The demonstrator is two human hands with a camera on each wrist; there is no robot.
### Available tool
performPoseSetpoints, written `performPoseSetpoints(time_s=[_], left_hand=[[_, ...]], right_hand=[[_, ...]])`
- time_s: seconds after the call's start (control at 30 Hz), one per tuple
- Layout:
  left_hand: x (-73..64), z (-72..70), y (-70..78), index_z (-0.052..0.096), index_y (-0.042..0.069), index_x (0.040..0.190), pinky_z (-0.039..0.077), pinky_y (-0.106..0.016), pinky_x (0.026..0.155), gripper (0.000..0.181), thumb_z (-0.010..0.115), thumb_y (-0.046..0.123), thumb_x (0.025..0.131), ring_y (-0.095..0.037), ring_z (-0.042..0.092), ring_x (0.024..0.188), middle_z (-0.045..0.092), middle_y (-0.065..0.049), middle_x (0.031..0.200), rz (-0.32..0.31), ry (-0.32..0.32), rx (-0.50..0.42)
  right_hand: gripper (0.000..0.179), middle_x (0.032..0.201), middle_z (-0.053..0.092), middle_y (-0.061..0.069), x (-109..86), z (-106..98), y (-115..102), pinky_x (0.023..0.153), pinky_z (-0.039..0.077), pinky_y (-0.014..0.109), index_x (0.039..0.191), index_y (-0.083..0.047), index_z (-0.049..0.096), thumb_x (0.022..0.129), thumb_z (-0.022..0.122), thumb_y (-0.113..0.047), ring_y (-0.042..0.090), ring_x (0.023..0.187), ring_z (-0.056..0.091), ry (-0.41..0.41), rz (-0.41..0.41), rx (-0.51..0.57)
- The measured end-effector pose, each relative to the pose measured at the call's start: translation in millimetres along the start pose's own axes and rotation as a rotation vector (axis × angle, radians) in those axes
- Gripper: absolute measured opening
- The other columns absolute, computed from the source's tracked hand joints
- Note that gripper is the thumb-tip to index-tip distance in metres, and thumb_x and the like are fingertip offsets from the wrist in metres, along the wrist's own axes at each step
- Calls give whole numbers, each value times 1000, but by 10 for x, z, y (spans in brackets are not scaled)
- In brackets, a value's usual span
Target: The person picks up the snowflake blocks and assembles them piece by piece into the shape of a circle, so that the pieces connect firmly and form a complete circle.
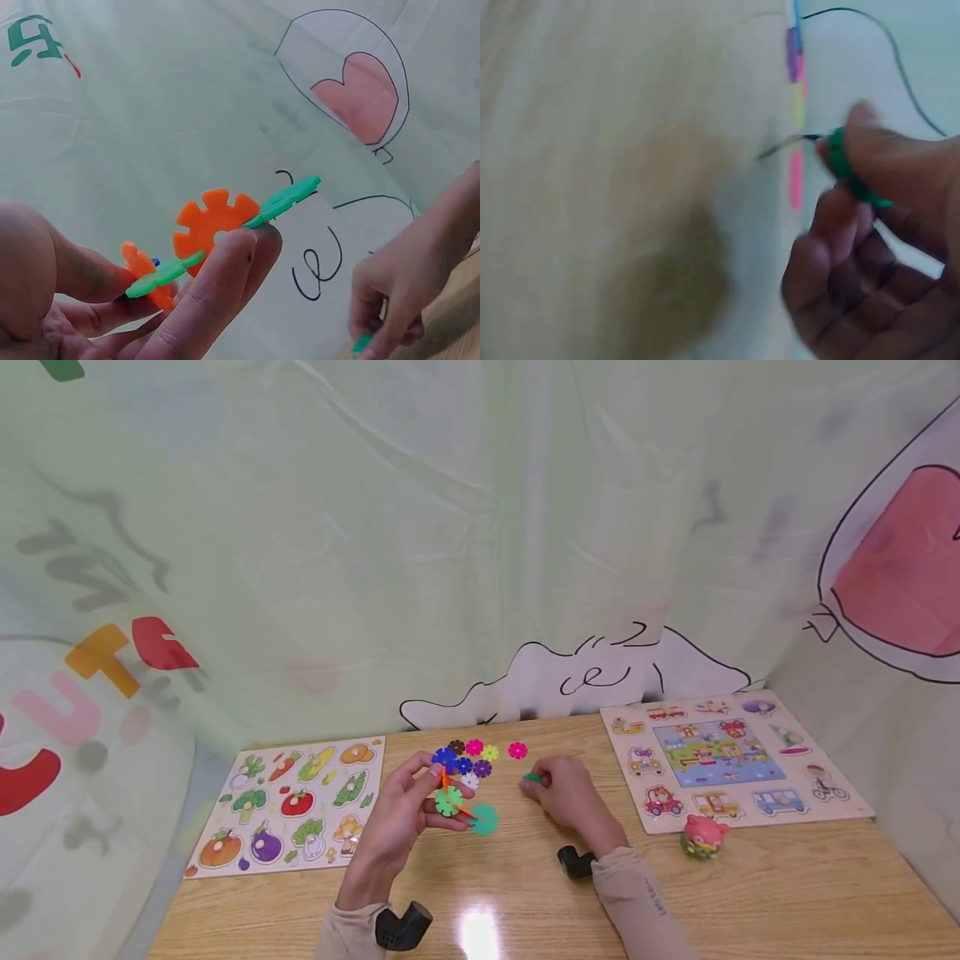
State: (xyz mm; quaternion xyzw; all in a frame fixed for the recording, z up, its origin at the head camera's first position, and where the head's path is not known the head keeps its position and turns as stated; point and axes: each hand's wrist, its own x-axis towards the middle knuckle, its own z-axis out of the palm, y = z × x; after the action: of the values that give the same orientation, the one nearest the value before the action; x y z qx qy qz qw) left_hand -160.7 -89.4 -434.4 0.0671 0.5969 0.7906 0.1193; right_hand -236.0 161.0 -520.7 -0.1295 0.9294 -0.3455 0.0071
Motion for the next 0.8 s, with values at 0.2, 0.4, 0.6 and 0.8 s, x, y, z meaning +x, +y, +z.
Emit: performPoseSetpoints(time_s=[0.2,0.4,0.6,0.8], left_hand=[[-17,32,27,54,2,111,68,-45,71,15,43,12,114,-20,78,66,78,-17,96,3,-25,27],[-39,89,57,54,-4,121,68,-46,71,20,44,12,114,-23,79,69,77,-13,96,-4,-86,40],[-74,152,66,51,-1,118,68,-46,71,17,44,13,114,-21,79,67,72,-38,103,-23,-150,63],[-99,210,63,52,0,116,68,-45,69,18,44,17,115,-19,78,66,75,-30,99,-30,-170,50]], right_hand=[[13,85,68,2,-37,-139,-211,64,54,25,103,-6,76,106,65,-11,10,72,60,29,-168,191],[26,105,73,14,-118,-287,-536,83,65,30,131,2,67,109,55,-2,20,88,76,-3,-218,523],[11,95,71,-2,-225,-364,-772,78,64,24,111,11,65,104,62,3,10,81,72,130,-272,722],[6,98,71,-5,-288,-406,-848,83,63,20,105,7,67,102,62,6,7,87,70,183,-369,666]])
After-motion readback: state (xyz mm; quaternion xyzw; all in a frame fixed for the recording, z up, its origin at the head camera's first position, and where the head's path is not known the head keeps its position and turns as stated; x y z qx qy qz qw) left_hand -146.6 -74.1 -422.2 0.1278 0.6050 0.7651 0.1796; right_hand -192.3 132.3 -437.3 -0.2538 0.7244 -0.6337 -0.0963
